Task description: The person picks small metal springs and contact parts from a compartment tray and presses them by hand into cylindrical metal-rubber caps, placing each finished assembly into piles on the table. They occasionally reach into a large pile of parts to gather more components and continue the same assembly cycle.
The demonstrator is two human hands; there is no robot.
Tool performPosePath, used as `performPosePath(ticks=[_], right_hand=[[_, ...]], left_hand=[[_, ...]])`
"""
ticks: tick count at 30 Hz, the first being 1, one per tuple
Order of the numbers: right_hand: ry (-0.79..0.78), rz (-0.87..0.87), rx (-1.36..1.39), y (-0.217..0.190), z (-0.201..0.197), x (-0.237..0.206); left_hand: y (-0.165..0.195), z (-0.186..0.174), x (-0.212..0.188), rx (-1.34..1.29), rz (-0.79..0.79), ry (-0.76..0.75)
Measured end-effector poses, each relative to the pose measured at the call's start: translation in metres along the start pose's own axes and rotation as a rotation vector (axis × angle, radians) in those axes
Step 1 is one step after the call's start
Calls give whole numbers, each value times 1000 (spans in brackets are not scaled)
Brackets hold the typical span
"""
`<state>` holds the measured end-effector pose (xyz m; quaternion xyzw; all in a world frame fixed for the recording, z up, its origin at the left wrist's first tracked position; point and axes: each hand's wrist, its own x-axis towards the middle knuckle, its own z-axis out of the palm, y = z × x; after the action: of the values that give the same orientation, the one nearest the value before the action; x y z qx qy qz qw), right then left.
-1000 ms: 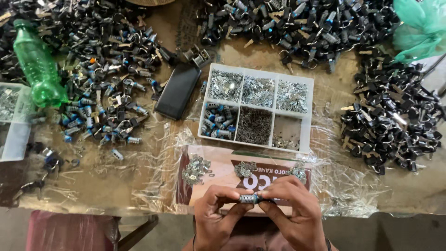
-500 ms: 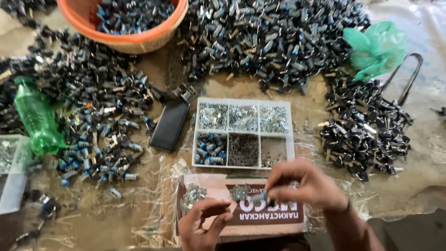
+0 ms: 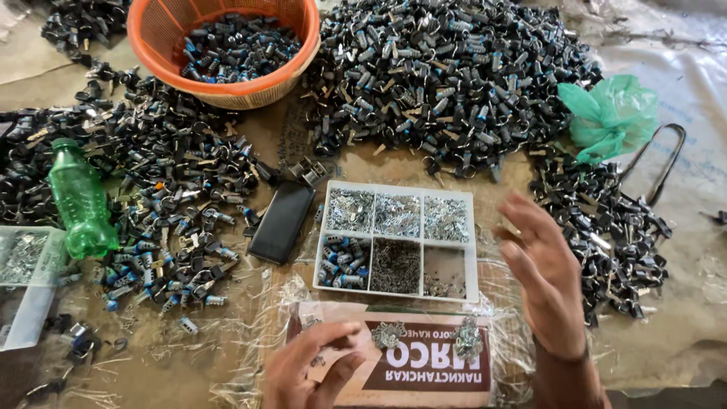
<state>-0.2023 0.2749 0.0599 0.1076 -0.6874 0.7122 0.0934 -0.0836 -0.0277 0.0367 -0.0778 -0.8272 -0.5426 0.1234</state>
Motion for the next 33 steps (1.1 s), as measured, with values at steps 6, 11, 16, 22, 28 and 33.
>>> performPosePath(ticks=[6, 11, 16, 22, 28, 33], right_hand=[[432, -223, -947, 38, -47, -59], [512, -210, -1203, 63, -47, -90], [574, -257, -1233, 68, -49, -90], [465, -372, -1292, 85, -88, -72], [536, -411, -1260, 86, -88, -63], [605, -295, -1341, 82, -81, -82]], left_hand=[[27, -10, 117, 322, 540, -299], [9, 67, 270, 490, 633, -468], [8, 131, 399, 792, 570, -381], [17, 144, 460, 863, 290, -430], [11, 132, 435, 995, 336, -573], [6, 144, 449, 989, 360, -527]])
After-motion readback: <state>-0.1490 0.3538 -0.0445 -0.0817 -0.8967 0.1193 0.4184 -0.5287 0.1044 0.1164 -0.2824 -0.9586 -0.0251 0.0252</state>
